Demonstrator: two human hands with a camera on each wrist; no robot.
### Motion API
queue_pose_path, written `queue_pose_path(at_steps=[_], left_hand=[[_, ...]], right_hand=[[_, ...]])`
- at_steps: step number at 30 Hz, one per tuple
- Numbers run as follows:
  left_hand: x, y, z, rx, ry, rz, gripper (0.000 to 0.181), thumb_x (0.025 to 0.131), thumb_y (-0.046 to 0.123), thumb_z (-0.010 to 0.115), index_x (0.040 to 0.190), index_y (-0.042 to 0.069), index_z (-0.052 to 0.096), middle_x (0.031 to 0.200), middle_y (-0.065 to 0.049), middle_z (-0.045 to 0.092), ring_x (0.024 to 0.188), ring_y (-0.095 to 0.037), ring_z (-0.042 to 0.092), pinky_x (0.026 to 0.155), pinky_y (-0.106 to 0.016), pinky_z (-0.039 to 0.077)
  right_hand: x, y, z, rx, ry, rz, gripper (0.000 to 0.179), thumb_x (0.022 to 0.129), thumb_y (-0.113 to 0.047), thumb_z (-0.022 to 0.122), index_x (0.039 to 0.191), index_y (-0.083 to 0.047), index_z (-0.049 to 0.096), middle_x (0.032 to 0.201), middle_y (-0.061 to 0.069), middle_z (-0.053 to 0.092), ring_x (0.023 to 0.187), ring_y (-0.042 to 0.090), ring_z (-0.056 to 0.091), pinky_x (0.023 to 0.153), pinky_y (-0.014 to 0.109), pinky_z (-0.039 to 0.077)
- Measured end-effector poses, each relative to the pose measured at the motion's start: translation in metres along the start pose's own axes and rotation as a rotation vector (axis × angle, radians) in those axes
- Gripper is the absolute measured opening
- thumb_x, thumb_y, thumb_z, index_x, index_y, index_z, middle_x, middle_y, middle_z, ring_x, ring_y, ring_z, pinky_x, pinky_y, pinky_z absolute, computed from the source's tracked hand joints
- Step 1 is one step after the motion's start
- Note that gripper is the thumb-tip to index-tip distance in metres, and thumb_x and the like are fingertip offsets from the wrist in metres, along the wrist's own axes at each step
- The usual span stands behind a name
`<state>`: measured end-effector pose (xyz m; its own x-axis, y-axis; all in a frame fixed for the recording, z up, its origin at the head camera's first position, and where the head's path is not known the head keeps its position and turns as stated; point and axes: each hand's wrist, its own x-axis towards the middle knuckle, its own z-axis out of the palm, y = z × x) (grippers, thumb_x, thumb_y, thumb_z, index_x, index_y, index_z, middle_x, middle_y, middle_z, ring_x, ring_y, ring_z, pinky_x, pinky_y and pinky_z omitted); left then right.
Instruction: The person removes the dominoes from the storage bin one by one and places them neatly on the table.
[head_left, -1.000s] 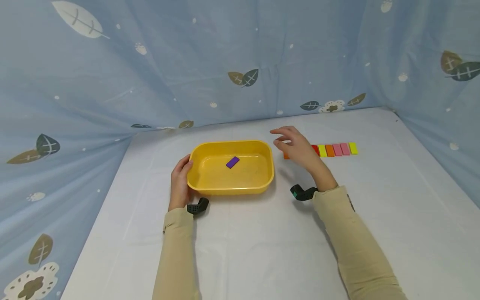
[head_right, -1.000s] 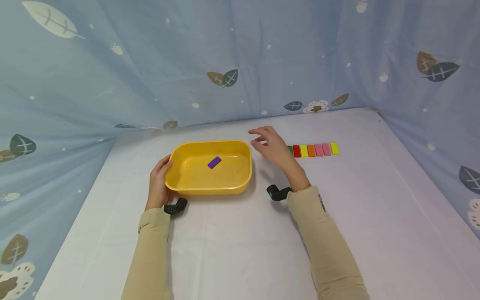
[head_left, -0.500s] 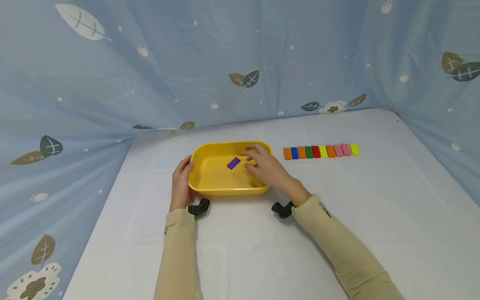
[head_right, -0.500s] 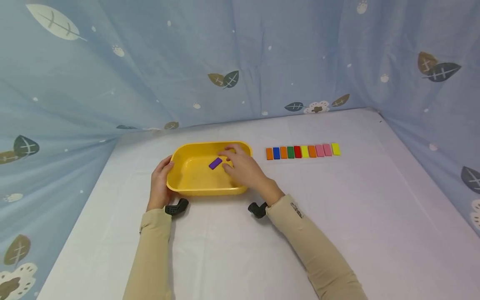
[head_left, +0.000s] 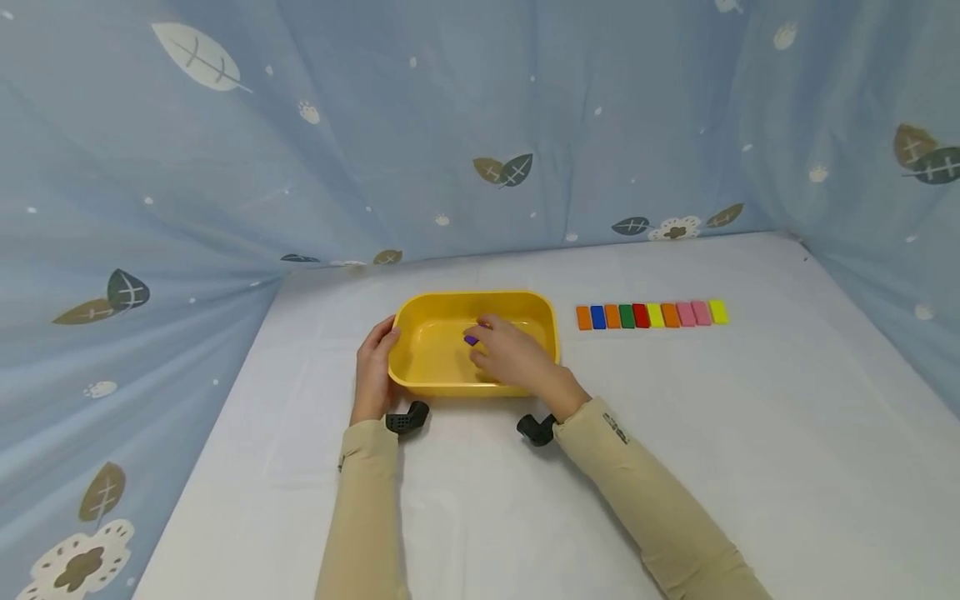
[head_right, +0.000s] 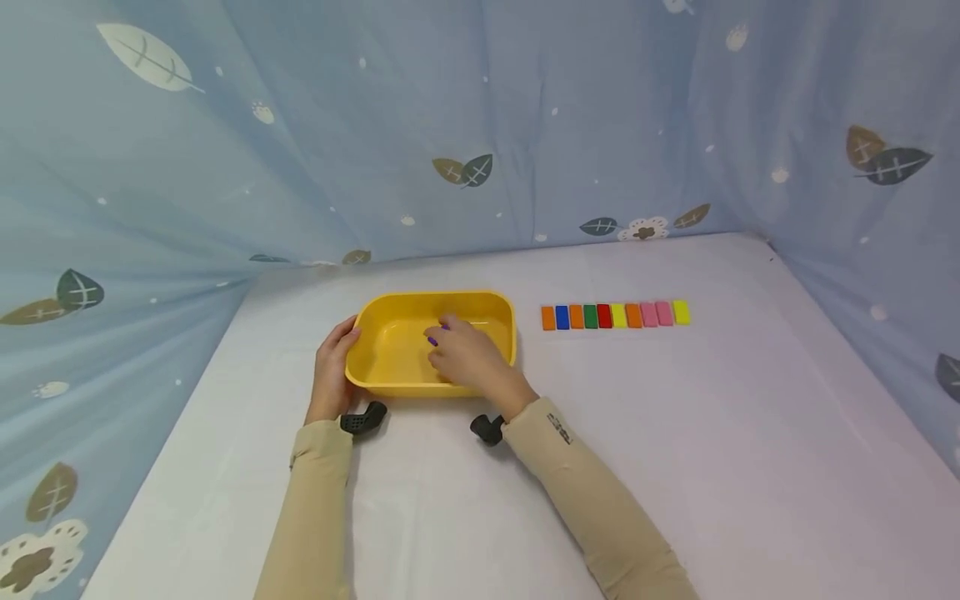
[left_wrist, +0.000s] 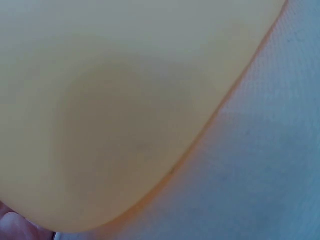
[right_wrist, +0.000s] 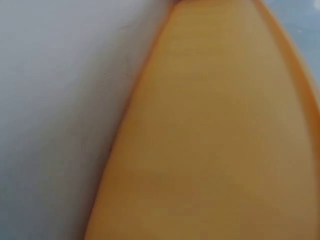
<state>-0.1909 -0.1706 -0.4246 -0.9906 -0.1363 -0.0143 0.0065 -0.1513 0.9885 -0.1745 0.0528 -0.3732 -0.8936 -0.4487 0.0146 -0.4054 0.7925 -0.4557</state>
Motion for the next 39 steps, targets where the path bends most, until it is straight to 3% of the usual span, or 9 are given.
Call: queue_pose_path(at_steps=[3, 7, 12, 15, 20, 28, 33, 36, 39], left_hand=[[0.000, -0.003, -0.001, 0.008, -0.003, -0.005, 0.037, 0.090, 0.029, 0.052, 0.124, 0.014, 0.052, 0.127, -0.001, 0.047, 0.113, -0.017, 0.046, 0.096, -0.027, 0.038], [-0.002, -0.003, -0.001, 0.015, -0.003, -0.018, 0.038, 0.090, 0.029, 0.052, 0.125, 0.014, 0.051, 0.129, -0.001, 0.046, 0.115, -0.017, 0.044, 0.097, -0.028, 0.037], [-0.002, -0.001, -0.002, 0.036, -0.007, 0.005, 0.038, 0.090, 0.029, 0.051, 0.126, 0.014, 0.051, 0.128, -0.001, 0.046, 0.115, -0.017, 0.044, 0.098, -0.028, 0.036], [-0.001, 0.000, -0.002, 0.037, -0.014, 0.019, 0.037, 0.090, 0.029, 0.051, 0.124, 0.014, 0.052, 0.127, 0.000, 0.047, 0.113, -0.016, 0.045, 0.096, -0.027, 0.038], [0.000, -0.001, -0.003, 0.035, -0.014, 0.012, 0.037, 0.090, 0.030, 0.052, 0.124, 0.015, 0.052, 0.126, 0.001, 0.048, 0.113, -0.015, 0.046, 0.095, -0.026, 0.038], [0.000, 0.000, -0.004, 0.031, -0.006, 0.015, 0.037, 0.091, 0.028, 0.051, 0.125, 0.013, 0.051, 0.127, -0.001, 0.047, 0.113, -0.017, 0.045, 0.097, -0.028, 0.037], [0.000, -0.002, -0.003, 0.011, -0.017, 0.021, 0.037, 0.090, 0.028, 0.052, 0.124, 0.013, 0.052, 0.126, -0.001, 0.048, 0.113, -0.017, 0.046, 0.097, -0.028, 0.037], [0.001, -0.002, -0.003, 0.006, -0.020, 0.023, 0.037, 0.090, 0.028, 0.052, 0.124, 0.013, 0.052, 0.125, -0.001, 0.048, 0.113, -0.017, 0.046, 0.097, -0.028, 0.037], [0.001, 0.000, -0.002, 0.007, -0.015, 0.019, 0.036, 0.091, 0.027, 0.051, 0.124, 0.013, 0.052, 0.125, -0.001, 0.048, 0.113, -0.018, 0.045, 0.098, -0.029, 0.036]], right_hand=[[0.003, -0.001, 0.004, 0.046, -0.059, -0.010, 0.037, 0.090, -0.026, 0.051, 0.124, -0.011, 0.052, 0.124, 0.005, 0.050, 0.111, 0.019, 0.048, 0.094, 0.032, 0.039], [0.005, -0.001, 0.007, 0.098, -0.068, -0.019, 0.036, 0.091, -0.024, 0.050, 0.123, -0.008, 0.053, 0.119, 0.005, 0.054, 0.108, 0.019, 0.049, 0.093, 0.032, 0.040], [0.007, 0.004, 0.008, 0.119, -0.029, -0.003, 0.035, 0.090, -0.024, 0.051, 0.122, -0.009, 0.055, 0.123, 0.006, 0.051, 0.115, 0.022, 0.042, 0.099, 0.034, 0.033], [0.008, 0.005, 0.008, 0.121, -0.058, 0.008, 0.039, 0.090, -0.026, 0.051, 0.125, -0.010, 0.052, 0.133, 0.010, 0.041, 0.123, 0.026, 0.034, 0.103, 0.037, 0.028], [0.008, 0.004, 0.009, 0.059, -0.131, 0.059, 0.045, 0.090, -0.030, 0.051, 0.132, -0.015, 0.045, 0.144, 0.014, 0.022, 0.131, 0.030, 0.020, 0.104, 0.046, 0.022], [0.007, 0.000, 0.012, -0.098, -0.194, 0.057, 0.047, 0.091, -0.037, 0.048, 0.134, -0.020, 0.042, 0.147, 0.007, 0.019, 0.132, 0.028, 0.016, 0.100, 0.053, 0.024], [0.005, -0.001, 0.011, -0.149, -0.149, 0.055, 0.046, 0.091, -0.037, 0.048, 0.133, -0.019, 0.044, 0.141, 0.004, 0.031, 0.128, 0.026, 0.025, 0.099, 0.049, 0.029], [0.004, -0.001, 0.011, -0.156, -0.096, 0.052, 0.043, 0.090, -0.036, 0.049, 0.130, -0.019, 0.048, 0.129, 0.005, 0.042, 0.117, 0.024, 0.036, 0.092, 0.043, 0.036], [0.004, -0.001, 0.011, -0.143, -0.069, 0.055, 0.040, 0.090, -0.034, 0.050, 0.128, -0.019, 0.051, 0.124, 0.008, 0.043, 0.110, 0.024, 0.038, 0.086, 0.040, 0.040]])
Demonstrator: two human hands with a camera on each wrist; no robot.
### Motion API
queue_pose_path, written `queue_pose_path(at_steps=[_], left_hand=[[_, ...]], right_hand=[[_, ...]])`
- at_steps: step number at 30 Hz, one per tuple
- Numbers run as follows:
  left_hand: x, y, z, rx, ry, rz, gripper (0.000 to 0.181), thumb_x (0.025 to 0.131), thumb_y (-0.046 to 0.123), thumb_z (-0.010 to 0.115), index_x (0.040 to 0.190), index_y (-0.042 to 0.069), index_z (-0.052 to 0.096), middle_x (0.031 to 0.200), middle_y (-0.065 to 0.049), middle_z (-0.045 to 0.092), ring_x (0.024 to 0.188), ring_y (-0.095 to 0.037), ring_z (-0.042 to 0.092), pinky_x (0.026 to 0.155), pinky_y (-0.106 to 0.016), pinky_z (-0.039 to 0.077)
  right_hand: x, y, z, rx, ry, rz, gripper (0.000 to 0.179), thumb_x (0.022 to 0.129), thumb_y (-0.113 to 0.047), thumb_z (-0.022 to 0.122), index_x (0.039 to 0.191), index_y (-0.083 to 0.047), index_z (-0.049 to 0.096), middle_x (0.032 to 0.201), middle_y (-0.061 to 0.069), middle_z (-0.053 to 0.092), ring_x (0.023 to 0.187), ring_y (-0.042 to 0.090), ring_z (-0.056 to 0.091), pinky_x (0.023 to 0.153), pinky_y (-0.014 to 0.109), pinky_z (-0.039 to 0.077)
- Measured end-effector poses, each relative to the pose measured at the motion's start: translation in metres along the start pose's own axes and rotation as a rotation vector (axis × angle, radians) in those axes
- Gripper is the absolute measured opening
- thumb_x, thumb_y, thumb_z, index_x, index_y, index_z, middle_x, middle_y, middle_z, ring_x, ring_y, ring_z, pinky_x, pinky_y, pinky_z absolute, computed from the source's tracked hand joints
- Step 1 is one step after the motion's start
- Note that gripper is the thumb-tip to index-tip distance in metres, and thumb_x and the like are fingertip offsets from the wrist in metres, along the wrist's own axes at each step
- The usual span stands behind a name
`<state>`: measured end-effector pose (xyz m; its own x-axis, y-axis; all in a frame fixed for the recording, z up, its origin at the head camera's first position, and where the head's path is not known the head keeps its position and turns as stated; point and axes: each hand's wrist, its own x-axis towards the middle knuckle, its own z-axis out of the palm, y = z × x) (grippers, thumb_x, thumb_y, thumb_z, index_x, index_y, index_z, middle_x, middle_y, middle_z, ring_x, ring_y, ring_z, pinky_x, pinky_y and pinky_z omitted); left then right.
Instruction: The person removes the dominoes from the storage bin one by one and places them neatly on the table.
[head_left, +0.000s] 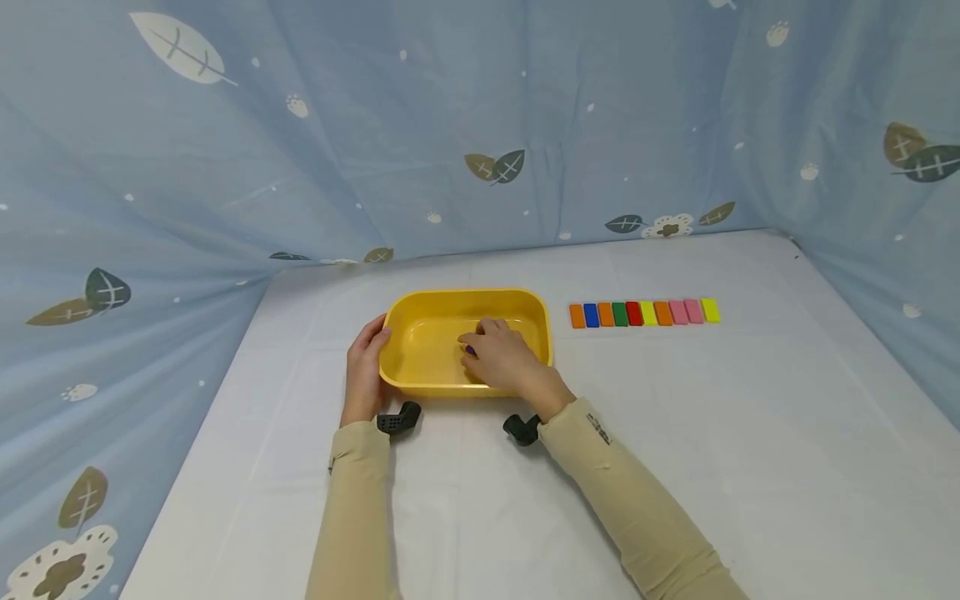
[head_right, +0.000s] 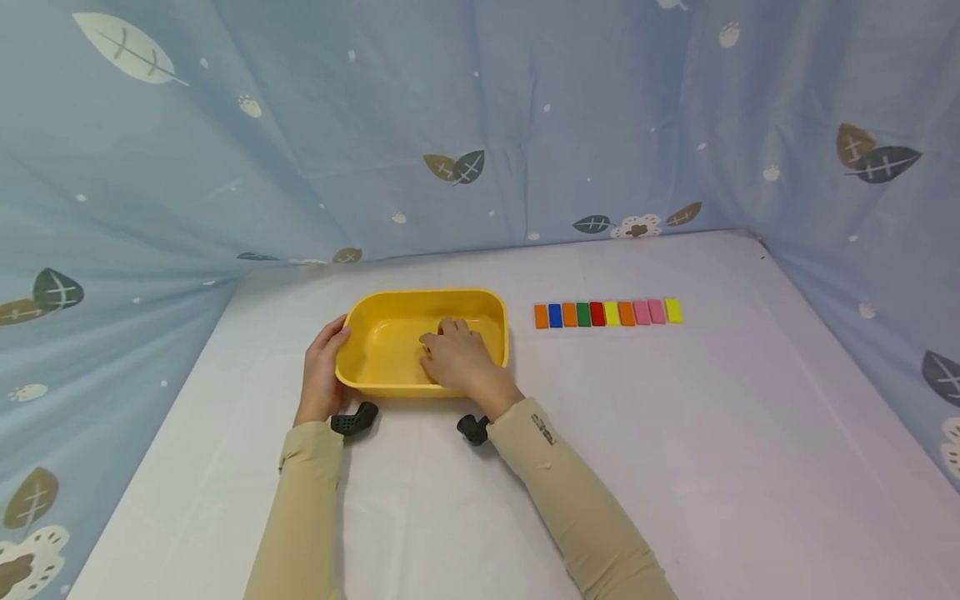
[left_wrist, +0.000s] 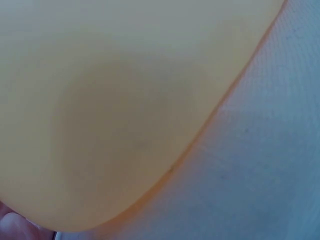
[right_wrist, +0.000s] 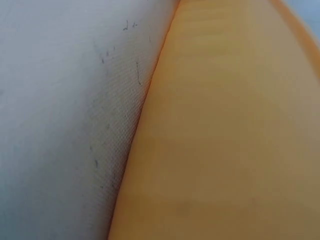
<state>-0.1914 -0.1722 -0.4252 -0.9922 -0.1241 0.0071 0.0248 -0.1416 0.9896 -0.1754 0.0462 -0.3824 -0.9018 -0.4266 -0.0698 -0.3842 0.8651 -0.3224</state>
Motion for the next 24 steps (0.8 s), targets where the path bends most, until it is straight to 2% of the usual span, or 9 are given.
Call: queue_pose_path(at_steps=[4, 6, 11, 13, 17, 24], left_hand=[[-0.004, 0.008, 0.003, -0.002, -0.010, -0.010, 0.037, 0.092, 0.023, 0.049, 0.127, 0.008, 0.049, 0.128, -0.006, 0.046, 0.116, -0.022, 0.043, 0.100, -0.033, 0.034], [-0.008, 0.013, 0.005, -0.001, -0.019, -0.012, 0.039, 0.093, 0.020, 0.047, 0.128, 0.006, 0.046, 0.130, -0.008, 0.044, 0.118, -0.025, 0.041, 0.101, -0.035, 0.032], [-0.012, 0.018, 0.007, 0.011, -0.021, -0.024, 0.038, 0.093, 0.020, 0.046, 0.129, 0.006, 0.046, 0.130, -0.006, 0.044, 0.118, -0.025, 0.041, 0.101, -0.034, 0.033], [-0.012, 0.017, 0.007, 0.015, -0.022, -0.031, 0.039, 0.093, 0.021, 0.046, 0.129, 0.007, 0.046, 0.130, -0.005, 0.044, 0.118, -0.024, 0.041, 0.100, -0.033, 0.033], [-0.013, 0.018, 0.007, 0.027, -0.025, -0.034, 0.039, 0.093, 0.022, 0.045, 0.130, 0.008, 0.045, 0.131, -0.005, 0.043, 0.117, -0.024, 0.042, 0.100, -0.033, 0.034], [-0.014, 0.019, 0.007, 0.015, -0.030, -0.034, 0.040, 0.093, 0.022, 0.046, 0.131, 0.007, 0.044, 0.133, -0.008, 0.041, 0.118, -0.025, 0.041, 0.100, -0.032, 0.034]], right_hand=[[0.000, 0.001, 0.001, 0.006, -0.026, 0.005, 0.037, 0.092, -0.029, 0.046, 0.127, -0.019, 0.052, 0.137, 0.011, 0.034, 0.122, 0.027, 0.033, 0.095, 0.045, 0.035], [0.000, 0.002, 0.001, -0.009, -0.035, 0.001, 0.033, 0.093, -0.025, 0.045, 0.124, -0.019, 0.054, 0.138, 0.010, 0.034, 0.125, 0.027, 0.031, 0.099, 0.044, 0.033], [-0.001, 0.003, 0.002, -0.044, 0.014, -0.012, 0.025, 0.088, -0.013, 0.053, 0.110, -0.019, 0.064, 0.115, 0.004, 0.052, 0.102, 0.023, 0.045, 0.082, 0.034, 0.044], [-0.002, 0.003, 0.002, -0.038, 0.030, 0.002, 0.025, 0.084, -0.011, 0.058, 0.106, -0.019, 0.065, 0.108, 0.003, 0.053, 0.095, 0.021, 0.045, 0.075, 0.031, 0.045], [-0.003, 0.003, 0.001, -0.011, 0.028, 0.035, 0.024, 0.081, -0.008, 0.060, 0.102, -0.017, 0.066, 0.099, 0.002, 0.053, 0.088, 0.018, 0.044, 0.071, 0.029, 0.044], [-0.002, 0.004, 0.001, 0.024, -0.012, 0.036, 0.024, 0.077, -0.010, 0.065, 0.100, -0.016, 0.064, 0.092, -0.001, 0.052, 0.080, 0.014, 0.047, 0.065, 0.026, 0.043]])
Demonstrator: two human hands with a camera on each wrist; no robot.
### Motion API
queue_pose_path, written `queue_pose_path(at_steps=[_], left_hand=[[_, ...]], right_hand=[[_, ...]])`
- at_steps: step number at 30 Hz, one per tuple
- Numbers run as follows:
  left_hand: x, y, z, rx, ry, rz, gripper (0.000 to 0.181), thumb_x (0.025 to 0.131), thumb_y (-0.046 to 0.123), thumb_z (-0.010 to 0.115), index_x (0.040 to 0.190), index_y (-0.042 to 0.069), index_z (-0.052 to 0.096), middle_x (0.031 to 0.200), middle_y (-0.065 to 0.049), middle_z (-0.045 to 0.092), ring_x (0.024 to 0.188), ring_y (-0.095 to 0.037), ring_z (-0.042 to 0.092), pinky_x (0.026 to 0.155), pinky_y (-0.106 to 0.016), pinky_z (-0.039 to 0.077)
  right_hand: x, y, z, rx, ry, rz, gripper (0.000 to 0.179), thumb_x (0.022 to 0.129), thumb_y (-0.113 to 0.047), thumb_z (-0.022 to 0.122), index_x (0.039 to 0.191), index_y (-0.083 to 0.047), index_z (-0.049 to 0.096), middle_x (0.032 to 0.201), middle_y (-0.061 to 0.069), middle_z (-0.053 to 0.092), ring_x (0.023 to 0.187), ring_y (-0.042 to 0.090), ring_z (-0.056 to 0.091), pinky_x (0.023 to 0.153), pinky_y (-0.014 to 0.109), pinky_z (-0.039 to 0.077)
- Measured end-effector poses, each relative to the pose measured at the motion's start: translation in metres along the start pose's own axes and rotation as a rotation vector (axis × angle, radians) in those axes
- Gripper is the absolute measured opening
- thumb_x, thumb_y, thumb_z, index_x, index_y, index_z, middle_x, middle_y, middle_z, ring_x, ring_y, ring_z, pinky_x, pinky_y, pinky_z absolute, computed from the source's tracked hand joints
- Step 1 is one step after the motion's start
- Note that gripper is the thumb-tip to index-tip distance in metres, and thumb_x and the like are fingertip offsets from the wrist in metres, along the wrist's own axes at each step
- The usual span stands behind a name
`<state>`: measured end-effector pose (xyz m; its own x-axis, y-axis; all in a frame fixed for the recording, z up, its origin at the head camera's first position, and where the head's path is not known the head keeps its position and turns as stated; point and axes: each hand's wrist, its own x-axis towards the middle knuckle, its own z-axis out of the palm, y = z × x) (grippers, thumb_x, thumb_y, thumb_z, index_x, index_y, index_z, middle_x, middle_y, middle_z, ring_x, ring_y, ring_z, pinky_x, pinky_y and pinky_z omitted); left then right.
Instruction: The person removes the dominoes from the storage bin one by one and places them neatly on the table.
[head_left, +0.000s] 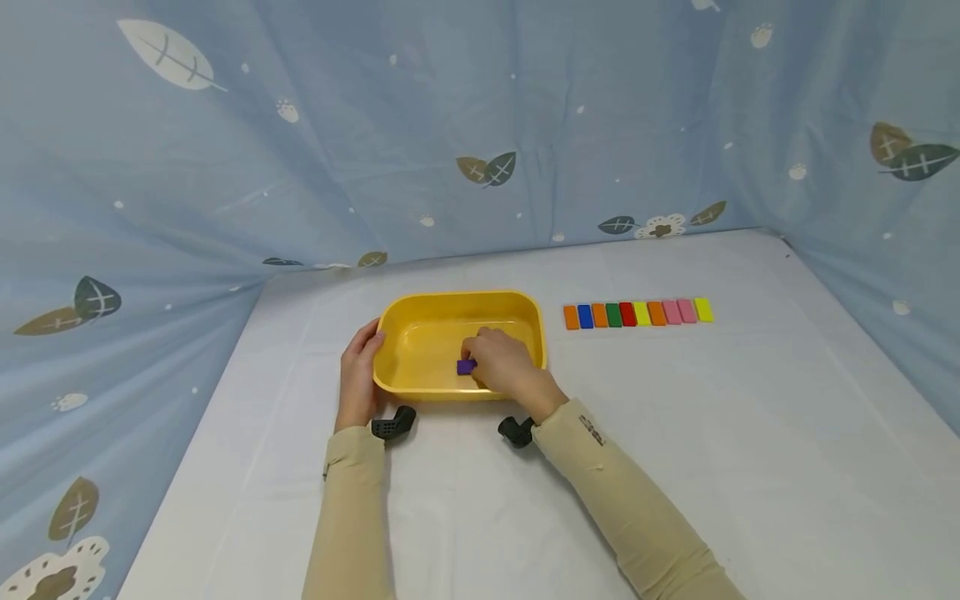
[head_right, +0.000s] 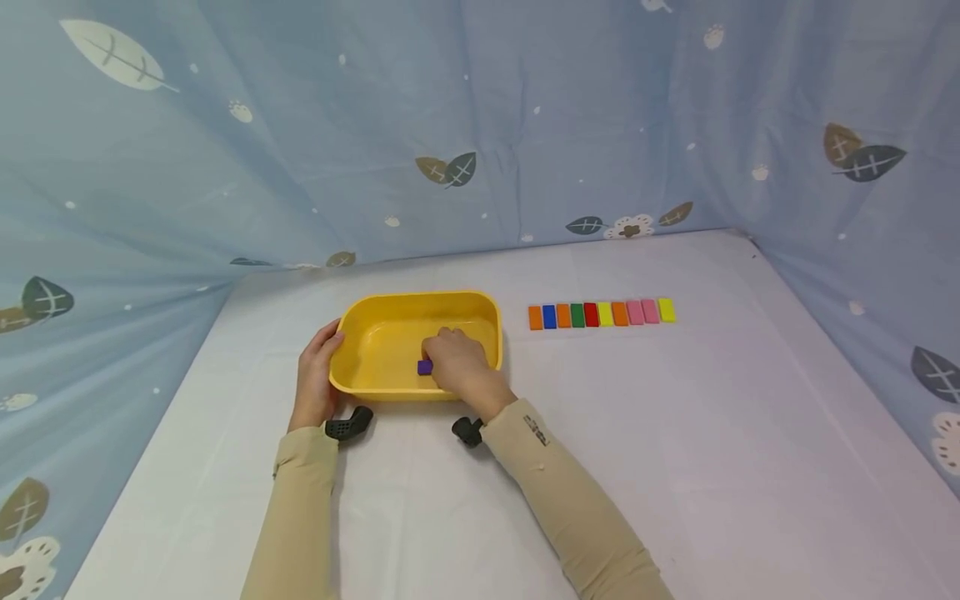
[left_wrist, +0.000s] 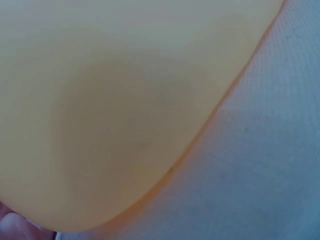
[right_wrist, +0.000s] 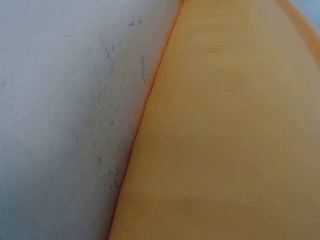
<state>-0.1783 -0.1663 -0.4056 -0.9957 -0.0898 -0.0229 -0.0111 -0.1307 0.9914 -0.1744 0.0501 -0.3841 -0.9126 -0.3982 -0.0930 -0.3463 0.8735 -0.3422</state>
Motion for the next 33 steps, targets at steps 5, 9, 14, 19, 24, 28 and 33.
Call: queue_pose_path(at_steps=[5, 9, 14, 19, 24, 28, 33], left_hand=[[0.000, 0.000, 0.000, -0.009, -0.003, 0.005, 0.041, 0.093, 0.022, 0.046, 0.131, 0.006, 0.043, 0.132, -0.007, 0.042, 0.119, -0.026, 0.040, 0.100, -0.033, 0.034], [0.001, -0.002, -0.001, -0.017, -0.008, 0.009, 0.041, 0.093, 0.022, 0.046, 0.131, 0.006, 0.043, 0.133, -0.008, 0.041, 0.119, -0.026, 0.040, 0.100, -0.034, 0.033], [0.007, -0.010, -0.004, -0.039, 0.006, 0.012, 0.038, 0.093, 0.022, 0.047, 0.128, 0.008, 0.047, 0.130, -0.006, 0.044, 0.117, -0.024, 0.042, 0.099, -0.032, 0.035], [0.011, -0.017, -0.006, -0.041, 0.020, 0.003, 0.038, 0.091, 0.026, 0.050, 0.126, 0.011, 0.049, 0.129, -0.003, 0.045, 0.116, -0.021, 0.044, 0.098, -0.029, 0.037], [0.012, -0.020, -0.005, -0.026, 0.039, 0.007, 0.038, 0.090, 0.028, 0.052, 0.125, 0.013, 0.051, 0.128, -0.002, 0.046, 0.114, -0.019, 0.045, 0.096, -0.026, 0.038], [0.012, -0.019, -0.005, -0.021, 0.036, 0.006, 0.039, 0.090, 0.029, 0.052, 0.125, 0.013, 0.051, 0.128, -0.002, 0.046, 0.113, -0.018, 0.045, 0.095, -0.024, 0.039], [0.011, -0.017, -0.005, -0.034, 0.023, 0.006, 0.039, 0.090, 0.028, 0.052, 0.126, 0.011, 0.049, 0.129, -0.003, 0.045, 0.114, -0.019, 0.045, 0.094, -0.023, 0.039]], right_hand=[[0.001, -0.001, 0.000, 0.027, -0.022, 0.008, 0.019, 0.080, -0.013, 0.063, 0.100, -0.014, 0.063, 0.090, -0.001, 0.054, 0.075, 0.014, 0.049, 0.065, 0.026, 0.043], [0.003, -0.002, -0.001, 0.019, -0.022, 0.000, 0.012, 0.084, -0.016, 0.059, 0.096, -0.014, 0.062, 0.083, -0.002, 0.056, 0.072, 0.015, 0.049, 0.062, 0.026, 0.042], [0.003, -0.003, -0.002, 0.043, 0.016, -0.027, 0.018, 0.086, -0.019, 0.058, 0.102, -0.013, 0.062, 0.086, -0.002, 0.060, 0.073, 0.014, 0.051, 0.067, 0.026, 0.044], [0.002, -0.003, -0.003, 0.110, 0.099, -0.085, 0.032, 0.087, -0.019, 0.058, 0.118, -0.014, 0.057, 0.108, -0.001, 0.060, 0.089, 0.012, 0.054, 0.086, 0.028, 0.045], [0.000, -0.001, -0.005, 0.170, 0.158, -0.097, 0.042, 0.090, -0.021, 0.053, 0.132, -0.020, 0.045, 0.103, 0.000, 0.061, 0.077, 0.013, 0.054, 0.077, 0.026, 0.047], [-0.003, 0.003, -0.008, 0.203, 0.198, -0.097, 0.036, 0.091, -0.021, 0.051, 0.127, -0.020, 0.050, 0.105, -0.003, 0.060, 0.074, 0.009, 0.051, 0.070, 0.021, 0.046], [-0.009, 0.012, -0.013, 0.246, 0.208, -0.072, 0.034, 0.089, -0.020, 0.053, 0.124, -0.020, 0.053, 0.110, -0.003, 0.059, 0.079, 0.010, 0.050, 0.071, 0.021, 0.045]])
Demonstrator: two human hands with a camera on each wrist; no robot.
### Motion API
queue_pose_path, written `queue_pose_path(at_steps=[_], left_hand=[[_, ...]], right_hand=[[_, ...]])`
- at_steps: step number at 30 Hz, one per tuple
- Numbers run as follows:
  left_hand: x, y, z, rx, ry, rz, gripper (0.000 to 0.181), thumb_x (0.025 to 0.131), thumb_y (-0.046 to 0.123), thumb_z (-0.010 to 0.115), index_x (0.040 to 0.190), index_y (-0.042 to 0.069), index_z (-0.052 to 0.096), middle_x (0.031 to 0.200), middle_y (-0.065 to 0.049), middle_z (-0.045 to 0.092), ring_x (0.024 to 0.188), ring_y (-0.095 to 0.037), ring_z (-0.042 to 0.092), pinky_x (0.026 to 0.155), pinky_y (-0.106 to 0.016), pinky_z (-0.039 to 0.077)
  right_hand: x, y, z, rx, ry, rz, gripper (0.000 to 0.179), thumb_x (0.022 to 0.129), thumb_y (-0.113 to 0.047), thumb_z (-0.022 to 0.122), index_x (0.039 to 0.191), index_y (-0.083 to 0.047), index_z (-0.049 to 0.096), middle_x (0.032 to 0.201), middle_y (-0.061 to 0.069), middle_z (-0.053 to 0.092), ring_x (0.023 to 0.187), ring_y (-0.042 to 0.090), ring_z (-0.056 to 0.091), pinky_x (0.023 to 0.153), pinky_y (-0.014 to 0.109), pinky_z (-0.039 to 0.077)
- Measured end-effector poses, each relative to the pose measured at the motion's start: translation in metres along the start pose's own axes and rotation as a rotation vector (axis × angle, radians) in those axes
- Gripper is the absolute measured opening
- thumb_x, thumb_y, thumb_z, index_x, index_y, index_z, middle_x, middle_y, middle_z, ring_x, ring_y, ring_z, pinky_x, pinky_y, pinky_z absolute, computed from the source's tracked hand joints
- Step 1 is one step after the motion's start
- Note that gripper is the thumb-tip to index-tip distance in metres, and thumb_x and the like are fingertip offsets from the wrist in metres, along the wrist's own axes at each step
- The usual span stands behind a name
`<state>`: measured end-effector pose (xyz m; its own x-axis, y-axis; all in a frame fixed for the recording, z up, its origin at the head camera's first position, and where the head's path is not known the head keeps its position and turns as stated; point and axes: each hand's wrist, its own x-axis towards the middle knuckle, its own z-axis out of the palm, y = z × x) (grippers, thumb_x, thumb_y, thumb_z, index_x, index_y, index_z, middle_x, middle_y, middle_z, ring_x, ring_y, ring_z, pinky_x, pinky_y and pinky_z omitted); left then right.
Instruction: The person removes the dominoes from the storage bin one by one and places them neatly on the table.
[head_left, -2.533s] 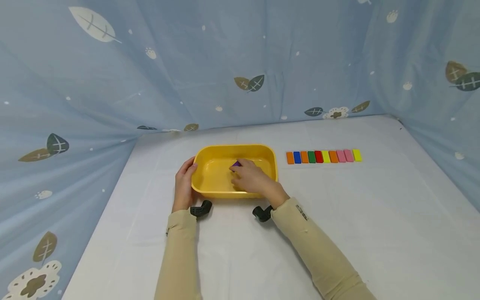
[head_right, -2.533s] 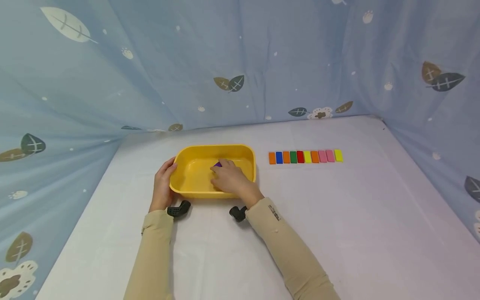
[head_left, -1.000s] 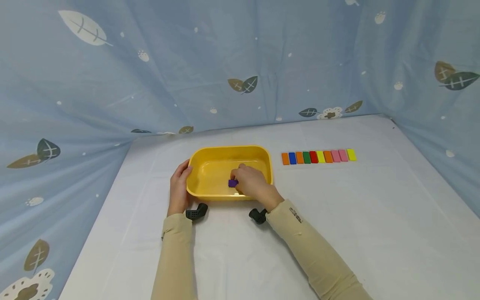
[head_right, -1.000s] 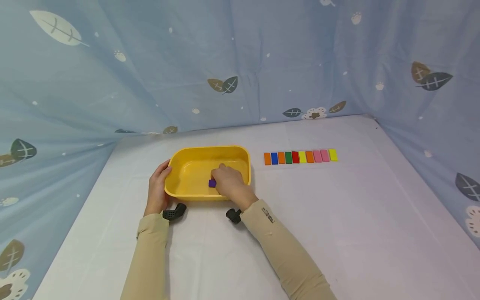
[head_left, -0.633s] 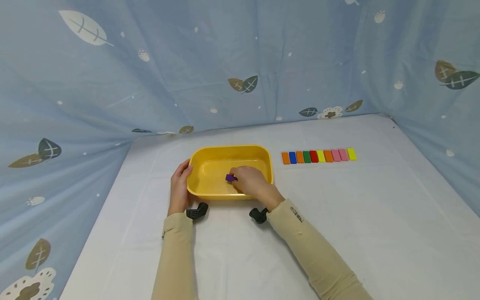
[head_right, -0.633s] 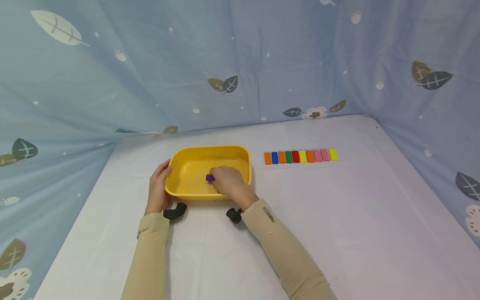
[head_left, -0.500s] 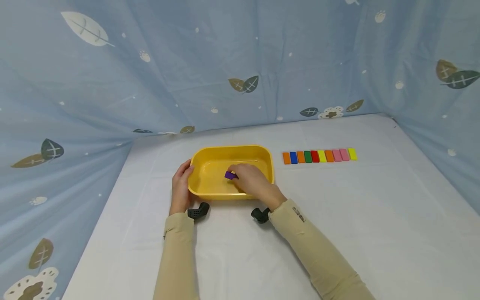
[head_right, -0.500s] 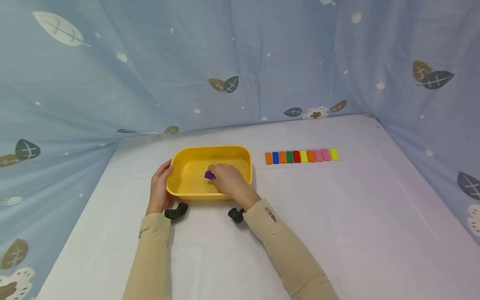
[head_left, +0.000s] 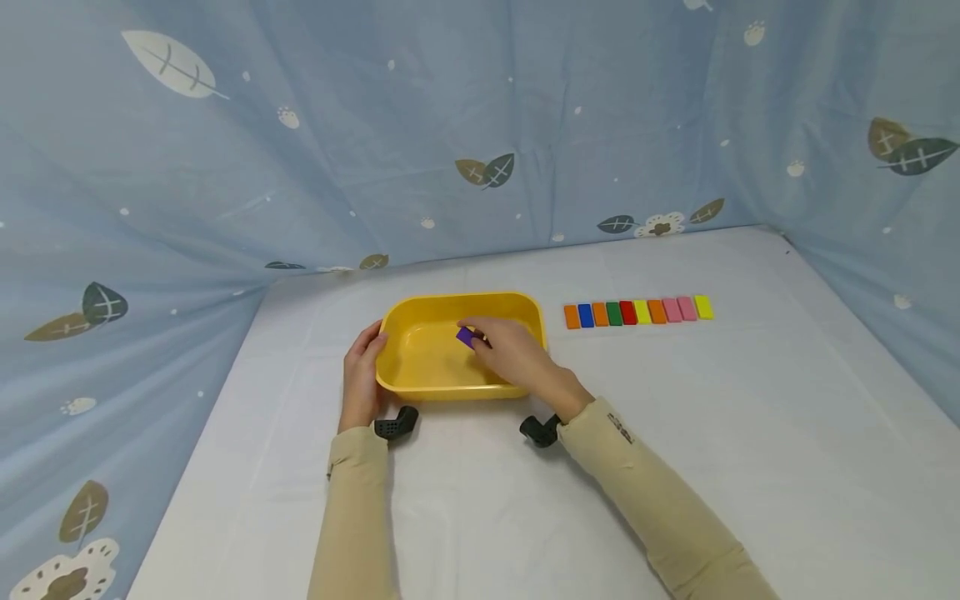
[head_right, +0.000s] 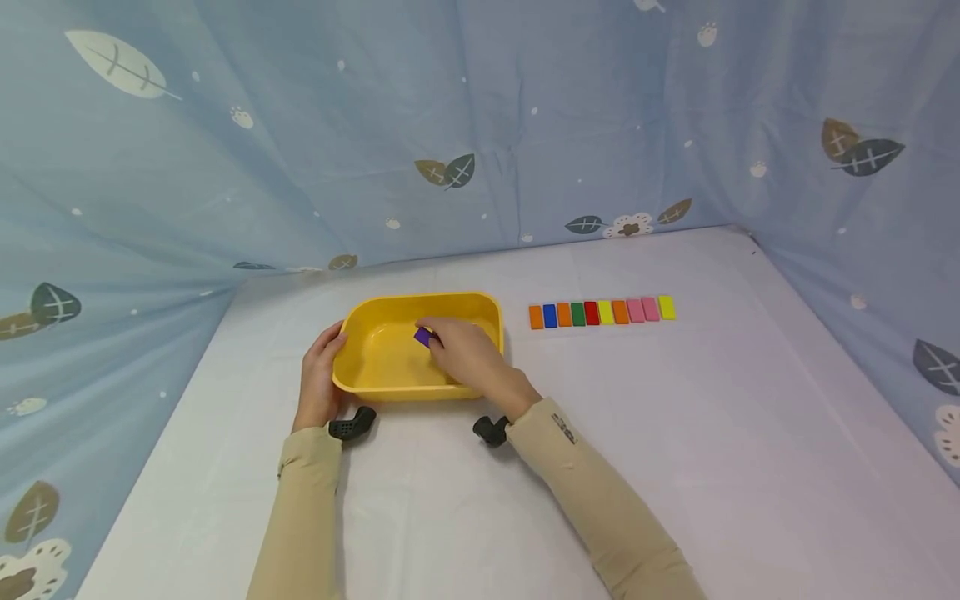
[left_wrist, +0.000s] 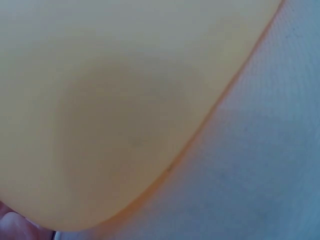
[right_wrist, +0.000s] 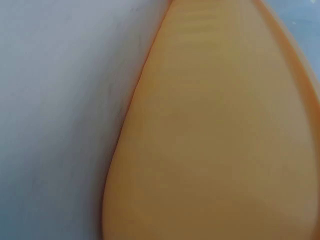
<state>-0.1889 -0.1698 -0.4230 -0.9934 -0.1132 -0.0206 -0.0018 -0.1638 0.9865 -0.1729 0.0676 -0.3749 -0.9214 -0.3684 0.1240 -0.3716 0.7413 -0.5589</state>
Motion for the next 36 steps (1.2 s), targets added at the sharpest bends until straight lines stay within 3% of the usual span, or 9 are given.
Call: queue_pose_path(at_steps=[5, 11, 17, 26, 36], left_hand=[[-0.001, 0.000, 0.001, -0.004, -0.001, 0.005, 0.039, 0.091, 0.027, 0.051, 0.127, 0.011, 0.049, 0.129, -0.004, 0.045, 0.114, -0.020, 0.044, 0.096, -0.026, 0.038], [-0.003, -0.001, 0.001, 0.022, 0.011, -0.007, 0.040, 0.090, 0.030, 0.053, 0.126, 0.013, 0.050, 0.129, -0.002, 0.045, 0.115, -0.019, 0.044, 0.096, -0.029, 0.038], [-0.012, 0.013, 0.006, 0.056, -0.004, -0.010, 0.040, 0.093, 0.024, 0.048, 0.129, 0.009, 0.046, 0.130, -0.004, 0.043, 0.117, -0.022, 0.043, 0.098, -0.030, 0.036], [-0.012, 0.017, 0.006, 0.058, -0.019, -0.005, 0.042, 0.093, 0.024, 0.047, 0.131, 0.008, 0.044, 0.133, -0.007, 0.041, 0.119, -0.026, 0.040, 0.100, -0.034, 0.034], [-0.013, 0.017, 0.006, 0.035, -0.029, -0.011, 0.042, 0.093, 0.023, 0.047, 0.131, 0.007, 0.043, 0.134, -0.009, 0.040, 0.120, -0.028, 0.039, 0.100, -0.034, 0.034]], right_hand=[[-0.006, 0.011, -0.012, -0.004, -0.027, -0.008, 0.039, 0.089, -0.018, 0.054, 0.127, -0.018, 0.050, 0.115, 0.000, 0.057, 0.084, 0.011, 0.051, 0.076, 0.024, 0.047], [-0.016, 0.031, -0.037, 0.091, -0.026, 0.004, 0.037, 0.090, -0.020, 0.053, 0.127, -0.017, 0.050, 0.102, 0.000, 0.058, 0.078, 0.015, 0.051, 0.064, 0.025, 0.046], [-0.025, 0.052, -0.056, 0.156, -0.003, 0.013, 0.036, 0.090, -0.022, 0.052, 0.127, -0.019, 0.050, 0.098, -0.002, 0.057, 0.080, 0.015, 0.051, 0.061, 0.025, 0.048], [-0.036, 0.086, -0.084, 0.160, 0.053, 0.136, 0.039, 0.091, -0.023, 0.051, 0.129, -0.026, 0.047, 0.094, 0.001, 0.059, 0.077, 0.018, 0.050, 0.061, 0.028, 0.048], [-0.049, 0.133, -0.112, 0.158, 0.120, 0.263, 0.041, 0.092, -0.022, 0.047, 0.133, -0.024, 0.042, 0.116, 0.009, 0.051, 0.088, 0.022, 0.051, 0.063, 0.030, 0.048]])
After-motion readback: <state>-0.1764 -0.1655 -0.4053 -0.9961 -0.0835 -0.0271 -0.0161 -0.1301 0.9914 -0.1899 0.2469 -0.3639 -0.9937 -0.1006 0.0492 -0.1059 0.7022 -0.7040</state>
